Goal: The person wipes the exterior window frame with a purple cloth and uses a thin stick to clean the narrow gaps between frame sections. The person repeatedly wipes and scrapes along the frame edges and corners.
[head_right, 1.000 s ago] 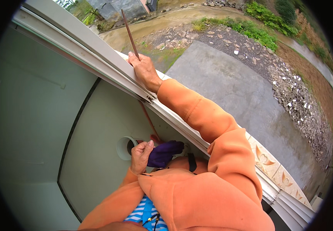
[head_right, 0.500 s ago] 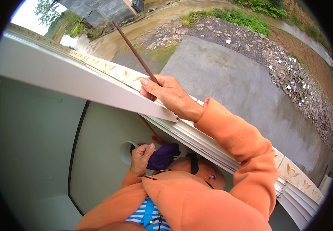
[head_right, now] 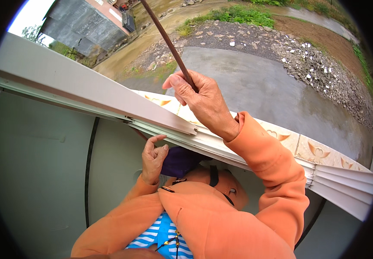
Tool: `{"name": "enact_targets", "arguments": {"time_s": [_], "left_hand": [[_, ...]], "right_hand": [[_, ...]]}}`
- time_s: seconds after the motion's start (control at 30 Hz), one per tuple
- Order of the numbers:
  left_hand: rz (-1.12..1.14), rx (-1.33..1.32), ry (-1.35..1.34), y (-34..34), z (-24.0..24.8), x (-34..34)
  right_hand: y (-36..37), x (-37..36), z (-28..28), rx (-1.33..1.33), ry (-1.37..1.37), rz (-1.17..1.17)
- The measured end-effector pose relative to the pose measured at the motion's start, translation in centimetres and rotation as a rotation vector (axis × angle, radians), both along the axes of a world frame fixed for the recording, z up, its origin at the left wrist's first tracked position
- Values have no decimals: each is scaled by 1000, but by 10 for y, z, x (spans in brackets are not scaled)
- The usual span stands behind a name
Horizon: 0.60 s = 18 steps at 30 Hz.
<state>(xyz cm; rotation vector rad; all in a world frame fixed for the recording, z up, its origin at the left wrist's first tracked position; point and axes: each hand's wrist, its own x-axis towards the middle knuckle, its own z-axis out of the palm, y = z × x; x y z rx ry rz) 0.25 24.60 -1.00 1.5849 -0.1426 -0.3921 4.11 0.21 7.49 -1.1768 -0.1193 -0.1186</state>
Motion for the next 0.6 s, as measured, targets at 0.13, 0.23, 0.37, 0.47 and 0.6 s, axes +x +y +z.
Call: {"name": "enact_targets", "arguments": {"time_s": [0.13, 0.23, 0.37, 0.47, 0.6], "left_hand": [[-121, 44, -82, -18, 4, 2], [-164, 102, -166, -22, 0, 7], [-277, 298, -548, -9, -4, 23], [-402, 162, -463, -4, -5, 43], [-459, 41, -313, -3, -5, 58]], "right_hand": [[2, -30, 14, -27, -61, -117], [8, -55, 20, 7, -79, -206], [34, -88, 10, 24, -86, -393], [52, -110, -3, -22, -88, -478], [71, -122, -9, -270, -78, -602]]}}
